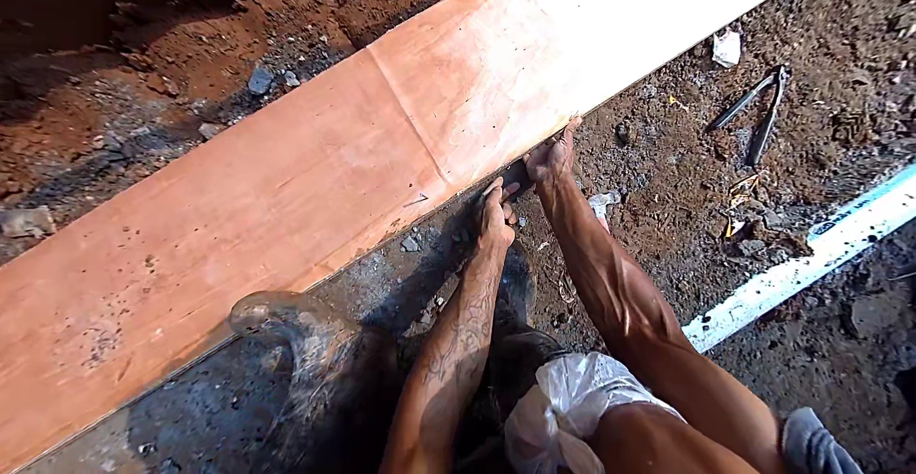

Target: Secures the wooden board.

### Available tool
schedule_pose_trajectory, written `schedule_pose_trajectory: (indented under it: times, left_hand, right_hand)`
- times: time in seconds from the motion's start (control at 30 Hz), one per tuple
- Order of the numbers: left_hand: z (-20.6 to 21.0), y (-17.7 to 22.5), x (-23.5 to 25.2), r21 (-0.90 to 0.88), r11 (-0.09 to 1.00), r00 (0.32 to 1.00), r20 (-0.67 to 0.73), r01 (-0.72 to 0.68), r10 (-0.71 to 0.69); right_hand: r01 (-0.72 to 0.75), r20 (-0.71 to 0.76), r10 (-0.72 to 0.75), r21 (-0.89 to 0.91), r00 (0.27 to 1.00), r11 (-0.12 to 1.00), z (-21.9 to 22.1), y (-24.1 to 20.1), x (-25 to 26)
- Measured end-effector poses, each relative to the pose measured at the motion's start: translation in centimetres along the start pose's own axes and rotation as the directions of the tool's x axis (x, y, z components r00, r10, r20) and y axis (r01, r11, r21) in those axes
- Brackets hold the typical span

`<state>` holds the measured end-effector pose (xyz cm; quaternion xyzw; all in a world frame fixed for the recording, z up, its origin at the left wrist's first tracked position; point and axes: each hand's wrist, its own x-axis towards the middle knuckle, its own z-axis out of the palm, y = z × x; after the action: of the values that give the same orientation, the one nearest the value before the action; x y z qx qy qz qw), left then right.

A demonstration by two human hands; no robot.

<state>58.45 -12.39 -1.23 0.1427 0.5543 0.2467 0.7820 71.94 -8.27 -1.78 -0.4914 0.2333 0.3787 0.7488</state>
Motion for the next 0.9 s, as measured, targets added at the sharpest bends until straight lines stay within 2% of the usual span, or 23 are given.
schedule_pose_trajectory:
  times: [0.07, 0.17, 0.27, 0.4, 0.53, 0.6, 0.67, 0.73, 0.8, 0.87, 0.9]
  left_hand:
    - [1.0, -0.2, 1.0, -0.204, 0.979, 1.000, -0.020, 0.008, -0.012]
    - [2.8, 0.0, 1.9, -0.568, 0.823, 1.000, -0.024, -0.006, -0.009]
    - [4.3, 0.0, 3.0, -0.706, 0.708, 0.999, 0.033, 0.001, 0.032]
    - [4.4, -0.3, 5.1, -0.765, 0.639, 0.980, 0.177, 0.079, 0.090]
    - [3.3, -0.4, 6.4, -0.699, 0.677, 0.910, 0.402, 0.231, 0.105]
    - [2.8, -0.2, 6.3, -0.679, 0.690, 0.893, 0.438, 0.250, 0.107]
    - [2.6, -0.1, 6.3, -0.664, 0.699, 0.881, 0.462, 0.267, 0.101]
    - [2.5, 0.1, 6.2, -0.652, 0.705, 0.872, 0.479, 0.279, 0.098]
    - [2.5, 0.1, 6.1, -0.645, 0.710, 0.875, 0.477, 0.282, 0.087]
    - [2.6, 0.2, 6.0, -0.652, 0.696, 0.877, 0.476, 0.301, 0.066]
    - [2.7, 0.3, 5.9, -0.657, 0.688, 0.879, 0.474, 0.308, 0.059]
  right_hand:
    - [-0.022, 0.000, 0.022, -0.041, 1.000, 0.999, 0.2, -0.5, -0.4]
    - [-0.015, 0.001, 0.015, -0.085, 1.000, 0.996, 0.0, -1.0, -1.0]
    - [-0.015, 0.003, 0.016, -0.133, 1.000, 0.991, 0.3, -1.5, -1.0]
    - [-0.009, 0.030, 0.015, -0.197, 0.999, 0.980, 0.3, -1.6, -1.4]
    - [0.000, 0.045, 0.011, -0.234, 0.999, 0.972, -0.1, -1.9, -0.8]
    - [0.017, 0.078, 0.003, -0.257, 0.997, 0.966, -0.2, -1.9, -1.6]
    - [0.032, 0.107, 0.006, -0.348, 0.994, 0.937, 0.9, -2.6, -5.8]
    - [-0.013, 0.073, 0.050, -0.441, 0.996, 0.897, 3.4, -3.5, -11.1]
    - [-0.001, 0.138, 0.059, -0.387, 0.989, 0.922, 1.9, -3.3, -9.0]
    - [0.024, 0.231, 0.033, -0.243, 0.972, 0.970, -1.3, -2.5, -2.6]
    - [0.010, 0.259, 0.043, -0.201, 0.965, 0.980, -2.2, -2.4, -1.0]
